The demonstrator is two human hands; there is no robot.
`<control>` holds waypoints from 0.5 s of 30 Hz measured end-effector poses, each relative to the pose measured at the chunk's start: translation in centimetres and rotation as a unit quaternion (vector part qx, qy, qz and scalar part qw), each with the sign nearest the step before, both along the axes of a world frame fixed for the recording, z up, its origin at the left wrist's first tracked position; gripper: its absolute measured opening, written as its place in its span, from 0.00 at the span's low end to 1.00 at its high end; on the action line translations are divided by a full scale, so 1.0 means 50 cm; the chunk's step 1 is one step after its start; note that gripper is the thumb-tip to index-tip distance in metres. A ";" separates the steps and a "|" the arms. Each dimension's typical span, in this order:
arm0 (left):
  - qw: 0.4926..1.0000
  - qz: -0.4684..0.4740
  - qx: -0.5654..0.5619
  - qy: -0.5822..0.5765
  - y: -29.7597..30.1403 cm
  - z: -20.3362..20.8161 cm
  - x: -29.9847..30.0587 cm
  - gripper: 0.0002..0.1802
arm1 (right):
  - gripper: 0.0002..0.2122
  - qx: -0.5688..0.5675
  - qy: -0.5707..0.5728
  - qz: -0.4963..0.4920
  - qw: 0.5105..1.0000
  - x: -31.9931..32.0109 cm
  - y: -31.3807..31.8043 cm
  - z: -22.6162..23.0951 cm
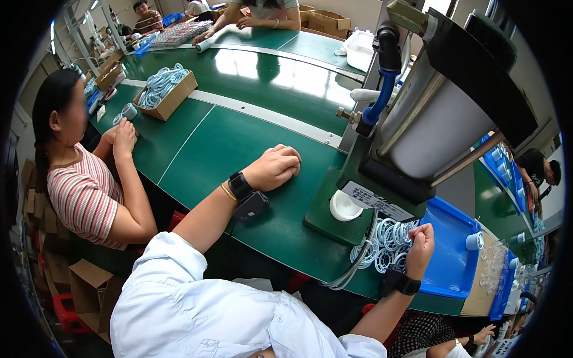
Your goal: The person picks up a white cylindrical component, places it into a pneumatic press, and removes it to place on a blue tray.
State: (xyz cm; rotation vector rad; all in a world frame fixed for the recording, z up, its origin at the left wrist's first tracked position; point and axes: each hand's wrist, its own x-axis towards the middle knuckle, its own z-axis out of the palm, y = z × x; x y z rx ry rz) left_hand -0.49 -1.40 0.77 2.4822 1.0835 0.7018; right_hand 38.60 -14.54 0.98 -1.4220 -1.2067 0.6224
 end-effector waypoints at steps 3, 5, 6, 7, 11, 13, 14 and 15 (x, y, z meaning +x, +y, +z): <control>1.000 -0.001 -0.002 0.000 0.001 0.001 -0.001 0.05 | 0.06 -0.006 -0.015 0.005 1.000 0.002 0.000 0.001; 1.000 -0.001 0.003 -0.002 0.001 -0.001 -0.002 0.05 | 0.06 -0.012 -0.024 0.010 1.000 0.001 0.000 0.003; 1.000 -0.001 0.005 -0.004 0.001 -0.001 -0.003 0.05 | 0.06 -0.015 -0.029 0.012 0.999 0.000 0.000 0.004; 1.000 -0.001 0.005 -0.004 0.001 -0.001 -0.002 0.05 | 0.06 -0.015 -0.028 0.012 0.999 0.000 -0.001 0.003; 1.000 -0.001 0.006 -0.005 0.002 -0.001 -0.001 0.05 | 0.06 -0.016 -0.028 0.009 0.999 -0.001 -0.001 0.001; 1.000 -0.001 0.005 -0.003 0.002 -0.001 -0.001 0.05 | 0.06 -0.012 -0.022 0.003 1.000 -0.003 -0.001 0.001; 1.000 0.000 0.005 -0.001 0.002 -0.001 -0.001 0.05 | 0.06 -0.009 -0.018 0.000 1.000 -0.004 0.000 0.001; 1.000 -0.001 0.005 -0.001 0.002 -0.001 -0.002 0.05 | 0.06 -0.010 -0.018 0.000 1.000 -0.004 0.000 0.001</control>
